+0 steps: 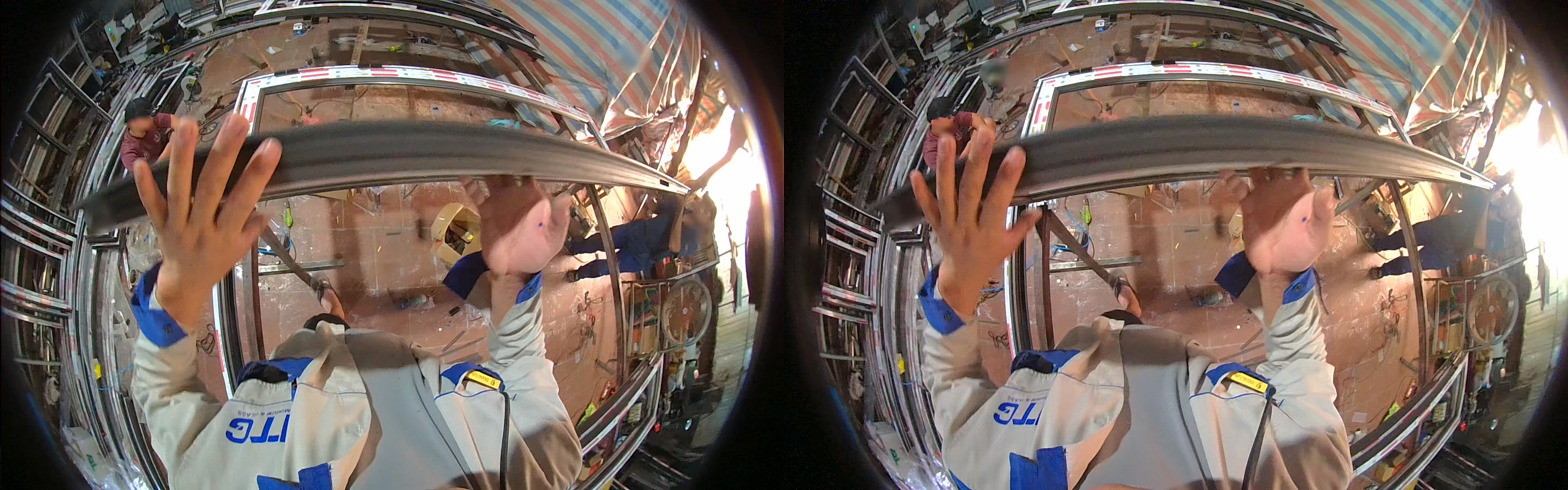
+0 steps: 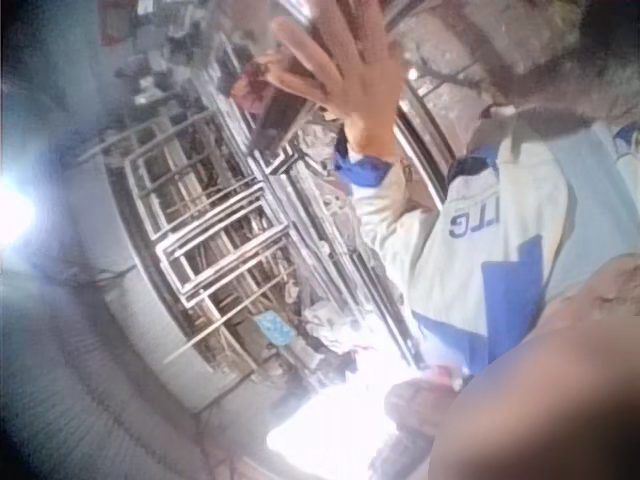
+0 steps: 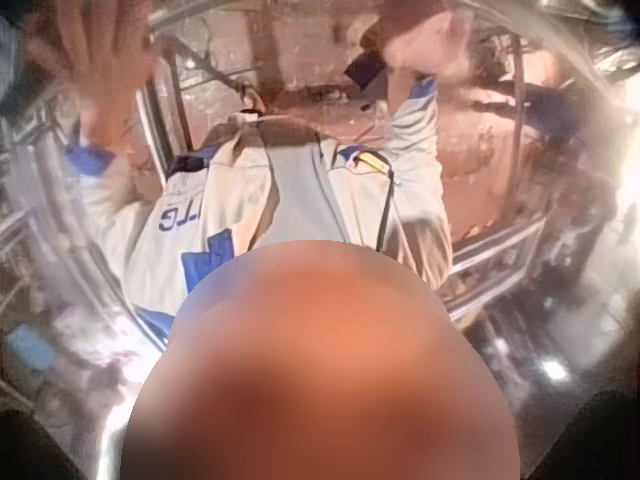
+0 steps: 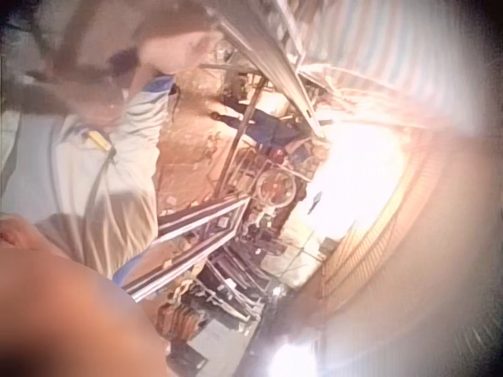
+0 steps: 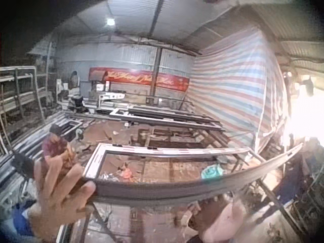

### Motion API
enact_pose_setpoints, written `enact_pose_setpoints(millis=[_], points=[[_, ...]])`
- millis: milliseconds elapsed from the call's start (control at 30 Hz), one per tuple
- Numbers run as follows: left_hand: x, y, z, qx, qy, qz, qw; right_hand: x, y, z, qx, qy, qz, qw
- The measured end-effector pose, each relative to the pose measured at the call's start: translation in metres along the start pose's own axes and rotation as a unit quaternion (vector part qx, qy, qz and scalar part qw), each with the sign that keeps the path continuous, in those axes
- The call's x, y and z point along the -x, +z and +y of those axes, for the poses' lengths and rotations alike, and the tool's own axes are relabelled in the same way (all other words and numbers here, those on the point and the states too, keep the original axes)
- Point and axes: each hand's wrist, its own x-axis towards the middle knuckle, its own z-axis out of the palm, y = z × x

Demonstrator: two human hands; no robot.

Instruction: The person assembles aluminum window frames by inserting rubber gaskets into the frame channels and aligning the frame components. They handle multiple frame sections and gaskets, fitting them together by hand.

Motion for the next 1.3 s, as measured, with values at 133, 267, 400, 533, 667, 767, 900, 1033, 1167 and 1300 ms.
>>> enact_pose_setpoints(millis=[133, 267, 400, 533, 667, 767, 900, 1033, 1167, 1300], points=[[-0.058, 0.065, -0.058, 0.020, 0.019, 0.089, 0.996, -0.090, 0.006, 0.015, 0.017, -0.004, -0.008, 1.000], [-0.093, 0.132, -0.108, 0.071, 0.053, 0.140, 0.986, -0.181, -0.023, 0.019, -0.010, 0.025, -0.040, 0.999], [-0.080, 0.194, -0.081, 0.266, -0.008, 0.165, 0.950, -0.268, -0.057, 0.046, 0.056, -0.003, -0.015, 0.998], [-0.017, 0.275, -0.010, 0.418, -0.051, -0.213, 0.882, -0.335, -0.087, 0.075, 0.147, -0.025, 0.039, 0.988], [0.051, 0.333, 0.033, 0.324, -0.038, -0.418, 0.848, -0.419, -0.126, 0.117, 0.164, 0.010, 0.040, 0.986], [0.067, 0.373, 0.050, 0.317, -0.072, -0.453, 0.830, -0.485, -0.185, 0.150, 0.142, 0.047, 0.048, 0.988], [0.068, 0.402, 0.041, 0.312, -0.119, -0.481, 0.811, -0.555, -0.261, 0.232, 0.093, 0.106, 0.159, 0.977], [0.059, 0.422, 0.032, 0.337, -0.129, -0.489, 0.794, -0.611, -0.419, 0.301, 0.466, 0.062, 0.027, 0.882], [0.046, 0.448, 0.029, 0.358, -0.117, -0.480, 0.792, -0.639, -0.515, 0.328, 0.483, 0.092, 0.064, 0.869], [0.052, 0.443, 0.028, 0.366, -0.153, -0.532, 0.748, -0.609, -0.502, 0.382, 0.177, 0.261, 0.278, 0.907]])
